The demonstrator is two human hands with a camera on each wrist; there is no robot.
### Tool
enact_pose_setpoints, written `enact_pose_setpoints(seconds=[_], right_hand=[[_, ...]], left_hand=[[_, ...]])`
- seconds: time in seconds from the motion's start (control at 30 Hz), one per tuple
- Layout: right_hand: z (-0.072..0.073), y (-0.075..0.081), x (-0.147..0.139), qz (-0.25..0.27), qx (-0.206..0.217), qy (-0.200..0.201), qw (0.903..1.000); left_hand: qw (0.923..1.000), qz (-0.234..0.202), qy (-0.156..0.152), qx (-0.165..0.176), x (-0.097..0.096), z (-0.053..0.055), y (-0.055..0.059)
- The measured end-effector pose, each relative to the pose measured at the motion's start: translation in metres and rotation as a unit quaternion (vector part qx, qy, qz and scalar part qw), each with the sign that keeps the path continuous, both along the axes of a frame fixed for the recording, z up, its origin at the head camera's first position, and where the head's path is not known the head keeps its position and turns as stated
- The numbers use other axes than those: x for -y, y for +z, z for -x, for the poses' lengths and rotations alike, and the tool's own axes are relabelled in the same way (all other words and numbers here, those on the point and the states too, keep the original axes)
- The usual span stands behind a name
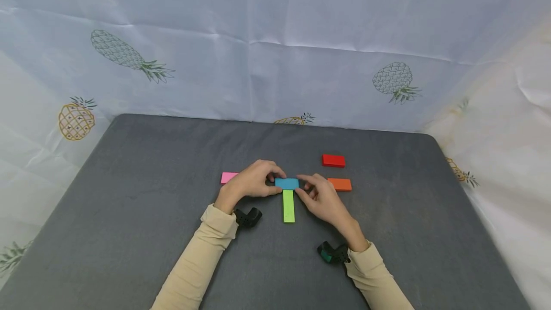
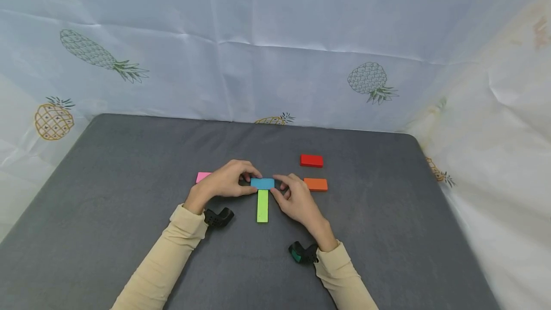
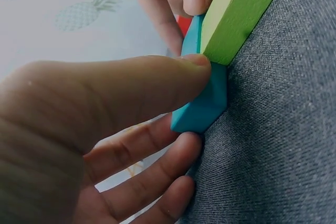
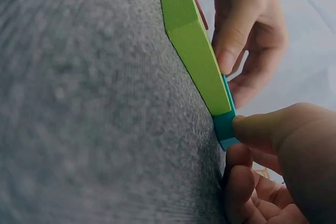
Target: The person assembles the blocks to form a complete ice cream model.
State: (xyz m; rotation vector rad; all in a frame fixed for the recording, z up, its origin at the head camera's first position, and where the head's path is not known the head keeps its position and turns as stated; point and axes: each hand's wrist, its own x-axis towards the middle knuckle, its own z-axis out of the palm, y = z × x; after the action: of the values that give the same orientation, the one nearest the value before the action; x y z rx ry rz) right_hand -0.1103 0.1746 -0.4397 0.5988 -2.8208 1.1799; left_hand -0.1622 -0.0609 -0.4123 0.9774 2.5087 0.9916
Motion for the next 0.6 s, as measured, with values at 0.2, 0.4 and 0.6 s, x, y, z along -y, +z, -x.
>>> enact_pose_setpoints(seconds=[0.2,0.4,0.6], right_hand=[[0.0005,-0.0024,-0.0015,0.004,0.0,0.001,1.0],[0.0002,-0.0061,-0.0021,0.008,0.0,-0.006,0.9999],[0.0009,-0.0083,-0.0015,0.019,-0.016,-0.004,0.9997]], left_hand=[[0.9999,-0.002,0.007,-0.011,0.0,-0.002,0.0002],[0.9998,0.005,0.016,-0.009,-0.0006,-0.0033,0.0012],[0.9998,0.004,0.017,-0.01,0.0006,-0.0042,0.0037]])
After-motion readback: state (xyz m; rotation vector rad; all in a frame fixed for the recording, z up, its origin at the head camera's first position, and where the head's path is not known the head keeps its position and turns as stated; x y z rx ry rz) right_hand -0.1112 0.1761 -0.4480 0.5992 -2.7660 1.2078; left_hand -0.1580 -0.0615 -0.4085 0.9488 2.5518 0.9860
